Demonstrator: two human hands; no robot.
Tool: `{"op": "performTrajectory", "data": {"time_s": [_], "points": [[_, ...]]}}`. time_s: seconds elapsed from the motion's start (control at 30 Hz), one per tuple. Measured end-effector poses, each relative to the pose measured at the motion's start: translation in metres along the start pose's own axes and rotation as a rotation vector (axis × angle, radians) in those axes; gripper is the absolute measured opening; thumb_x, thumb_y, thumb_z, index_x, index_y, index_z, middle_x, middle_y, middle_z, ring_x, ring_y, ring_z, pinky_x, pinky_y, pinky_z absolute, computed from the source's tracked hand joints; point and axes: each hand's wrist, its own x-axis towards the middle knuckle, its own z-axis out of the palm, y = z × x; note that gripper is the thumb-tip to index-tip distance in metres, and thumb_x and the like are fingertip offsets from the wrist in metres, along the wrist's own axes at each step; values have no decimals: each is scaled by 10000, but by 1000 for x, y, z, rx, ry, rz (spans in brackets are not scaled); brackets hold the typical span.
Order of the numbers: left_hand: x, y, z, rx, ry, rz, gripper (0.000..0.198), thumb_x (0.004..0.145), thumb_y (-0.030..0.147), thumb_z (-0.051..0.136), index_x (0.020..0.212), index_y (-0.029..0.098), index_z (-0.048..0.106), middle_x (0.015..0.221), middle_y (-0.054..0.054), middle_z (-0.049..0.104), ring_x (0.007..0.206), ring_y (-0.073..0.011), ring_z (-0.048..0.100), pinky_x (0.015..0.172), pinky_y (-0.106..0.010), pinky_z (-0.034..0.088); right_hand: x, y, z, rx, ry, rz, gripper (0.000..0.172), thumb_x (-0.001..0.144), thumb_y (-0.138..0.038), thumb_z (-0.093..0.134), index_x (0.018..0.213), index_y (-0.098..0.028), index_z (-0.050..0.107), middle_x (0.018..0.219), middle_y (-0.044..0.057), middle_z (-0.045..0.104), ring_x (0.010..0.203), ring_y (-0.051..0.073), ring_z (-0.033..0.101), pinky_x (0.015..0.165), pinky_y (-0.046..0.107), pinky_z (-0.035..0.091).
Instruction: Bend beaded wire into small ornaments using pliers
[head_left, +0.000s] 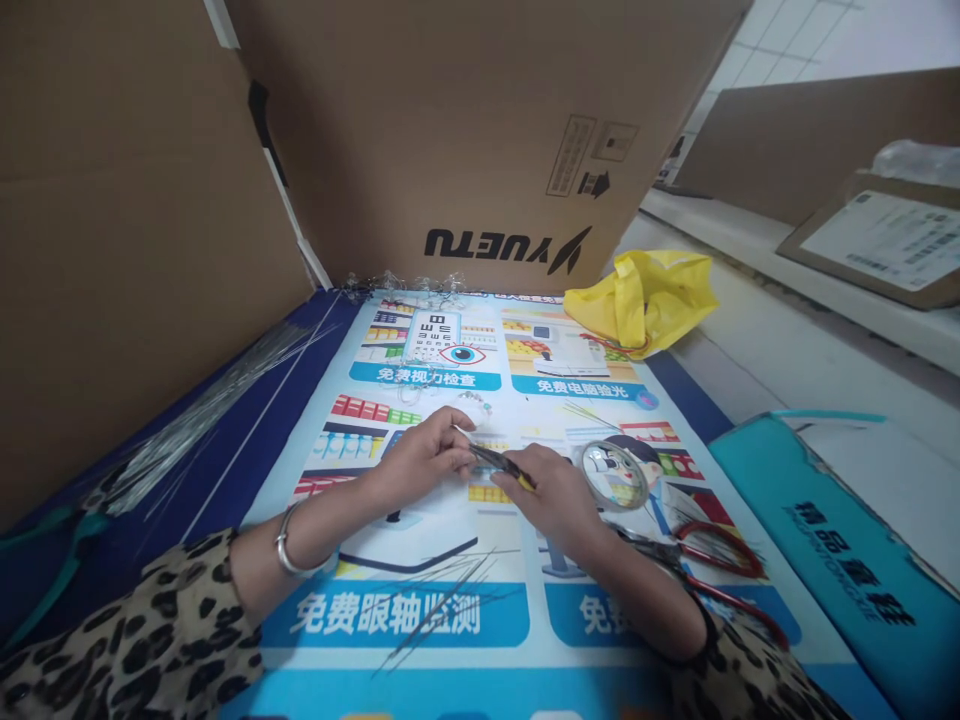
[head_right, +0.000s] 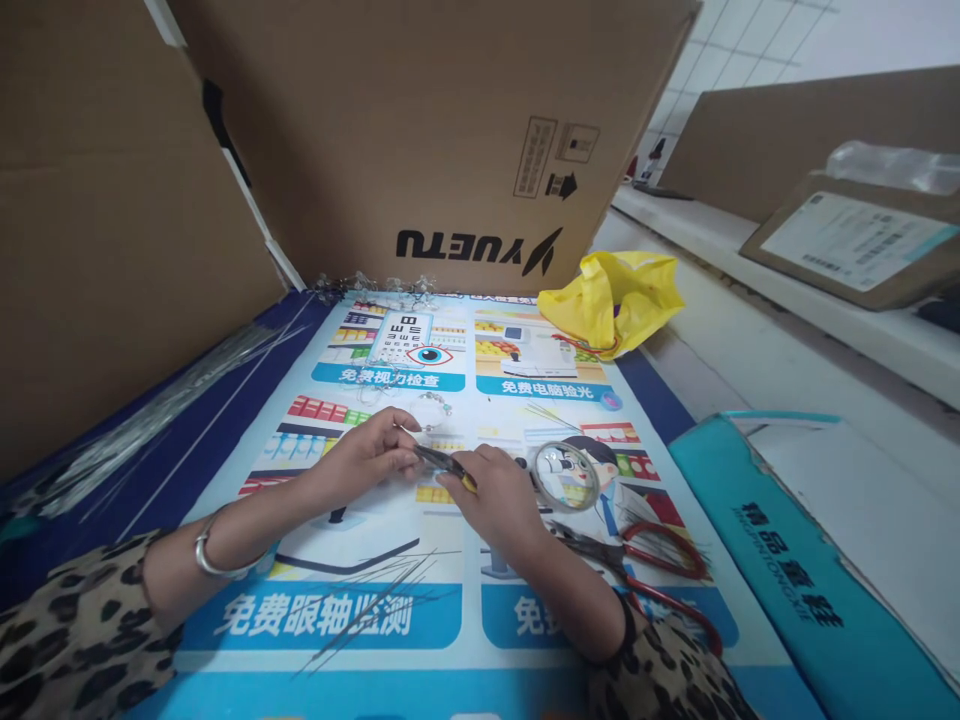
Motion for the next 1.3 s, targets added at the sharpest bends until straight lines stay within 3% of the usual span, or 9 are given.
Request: {"op": "performTrajectory", "data": {"time_s": [0.27, 0.4, 0.57, 0.7, 0.87, 0.93, 1.03, 1.17, 1.3], "points": [[-3, 1, 3, -66, -81, -17, 141, 804, 198, 489, 932, 208, 430, 655, 44, 589, 613, -93, 572, 589, -210, 418, -1, 5, 1, 26, 5, -54, 229, 838, -375, 487, 935, -225, 630, 825, 26, 620, 799, 164, 566, 689, 254, 403], [-2, 10, -6, -24, -124, 38, 97, 839, 258, 466, 878, 177, 503, 786, -19, 621, 723, -117, 580, 672, -252, 450, -1, 6, 2, 108, 43, -50, 216, 830, -360, 502, 933, -218, 628, 829, 28, 625, 804, 162, 568, 698, 253, 410], [2, 19, -24, 52, 18, 33, 233, 883, 346, 397, 883, 170, 550, 845, -45, 625, 756, -126, 584, 675, -250, 454, 0, 4, 0, 254, 96, 2, 215, 825, -365, 505, 915, -211, 624, 817, 24, 625, 811, 162, 564, 703, 254, 420], [17, 19, -40, 278, 188, 9, 193, 847, 349, 456, 865, 182, 551, 793, -25, 626, 726, -137, 587, 646, -251, 457, 1, 4, -2, 372, 156, 56, 200, 819, -362, 505, 837, -208, 632, 762, 17, 619, 771, 158, 566, 661, 250, 424], [53, 20, -42, 860, 19, 117, 195, 816, 291, 478, 961, 212, 584, 978, -48, 634, 913, -200, 571, 792, -327, 447, 1, 6, 1, 578, 249, 131, 195, 817, -353, 515, 861, -213, 645, 827, 21, 654, 781, 156, 587, 693, 263, 445], [68, 17, -37, 1018, -22, 133, 262, 818, 240, 462, 1059, 210, 561, 1154, -62, 578, 1079, -221, 505, 893, -356, 405, 1, 7, 1, 615, 258, 146, 202, 817, -355, 515, 871, -213, 648, 836, 23, 662, 780, 159, 594, 690, 266, 453], [83, 10, -28, 1164, -89, 107, 321, 807, 169, 457, 1118, 192, 533, 1194, -85, 551, 1131, -225, 468, 919, -344, 389, 1, 8, 2, 636, 255, 157, 207, 816, -359, 514, 874, -212, 647, 825, 21, 665, 773, 160, 597, 681, 265, 456], [81, 13, -21, 1244, -16, 109, 319, 805, 249, 494, 1110, 160, 519, 1162, -123, 545, 1105, -262, 470, 880, -368, 409, 1, 7, 1, 643, 255, 158, 185, 811, -342, 524, 867, -214, 646, 842, 17, 663, 793, 159, 595, 698, 259, 453], [65, 27, -18, 1321, 75, 155, 214, 808, 275, 496, 971, 157, 567, 1049, -130, 582, 1037, -280, 505, 824, -371, 421, 1, 7, 0, 629, 241, 154, 186, 816, -346, 522, 868, -217, 645, 851, 15, 660, 803, 156, 594, 710, 260, 452]]}}
